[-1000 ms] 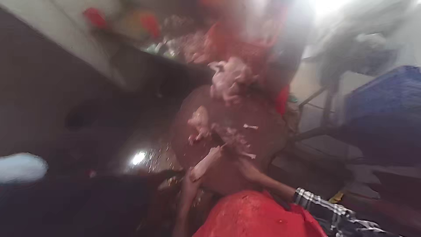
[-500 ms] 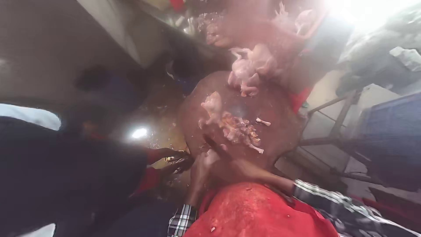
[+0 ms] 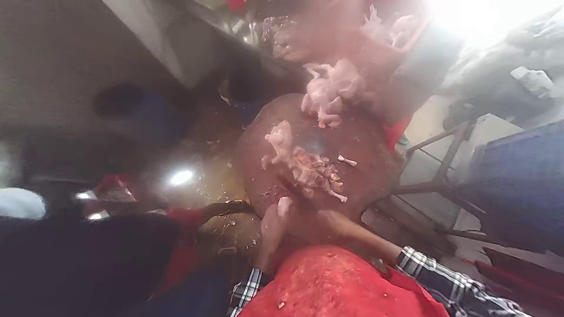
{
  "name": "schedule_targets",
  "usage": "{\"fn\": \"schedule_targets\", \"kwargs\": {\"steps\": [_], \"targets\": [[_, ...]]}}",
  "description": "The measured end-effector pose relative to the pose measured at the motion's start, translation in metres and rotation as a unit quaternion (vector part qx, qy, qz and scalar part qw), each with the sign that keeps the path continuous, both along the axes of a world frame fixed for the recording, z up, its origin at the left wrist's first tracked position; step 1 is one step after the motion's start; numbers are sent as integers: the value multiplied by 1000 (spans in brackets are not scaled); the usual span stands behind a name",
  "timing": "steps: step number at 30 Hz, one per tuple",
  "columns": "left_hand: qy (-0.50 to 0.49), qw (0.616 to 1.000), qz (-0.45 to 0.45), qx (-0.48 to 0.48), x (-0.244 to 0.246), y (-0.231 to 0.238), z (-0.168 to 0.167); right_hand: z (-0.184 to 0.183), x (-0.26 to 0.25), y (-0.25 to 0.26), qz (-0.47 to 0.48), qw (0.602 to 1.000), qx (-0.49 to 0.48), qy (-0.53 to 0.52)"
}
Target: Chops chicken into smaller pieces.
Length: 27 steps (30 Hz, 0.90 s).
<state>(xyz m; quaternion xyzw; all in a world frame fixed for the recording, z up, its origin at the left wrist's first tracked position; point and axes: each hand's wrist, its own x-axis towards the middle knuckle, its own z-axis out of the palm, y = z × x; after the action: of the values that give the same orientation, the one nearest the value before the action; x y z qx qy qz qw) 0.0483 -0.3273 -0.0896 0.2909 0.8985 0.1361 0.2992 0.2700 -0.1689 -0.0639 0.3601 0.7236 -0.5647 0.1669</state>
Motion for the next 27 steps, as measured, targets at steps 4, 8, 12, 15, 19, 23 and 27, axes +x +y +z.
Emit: {"fn": "schedule_targets", "kwargs": {"steps": [4, 8, 12, 15, 19, 23, 27], "targets": [[-144, 986, 86, -7, -20, -9, -8, -1, 12, -1, -37, 998, 31, -50], [-318, 918, 202, 124, 1, -4, -26, 17, -21, -16, -96, 980, -167, 53], [-318, 898, 251, 172, 19, 5, -33, 14, -47, -18, -39, 984, -170, 19], [-275, 913, 249, 167, 22, 2, -41, 15, -14, -13, 15, 990, -137, -35], [-273, 904, 267, 192, 25, 0, -43, 32, 35, -4, 73, 991, -77, -77], [-257, 923, 235, 166, 22, 1, -40, 75, -5, -14, 71, 996, 35, 43], [-269, 918, 240, 164, 24, 0, -39, 94, -57, -34, 23, 948, 107, 298]]}}
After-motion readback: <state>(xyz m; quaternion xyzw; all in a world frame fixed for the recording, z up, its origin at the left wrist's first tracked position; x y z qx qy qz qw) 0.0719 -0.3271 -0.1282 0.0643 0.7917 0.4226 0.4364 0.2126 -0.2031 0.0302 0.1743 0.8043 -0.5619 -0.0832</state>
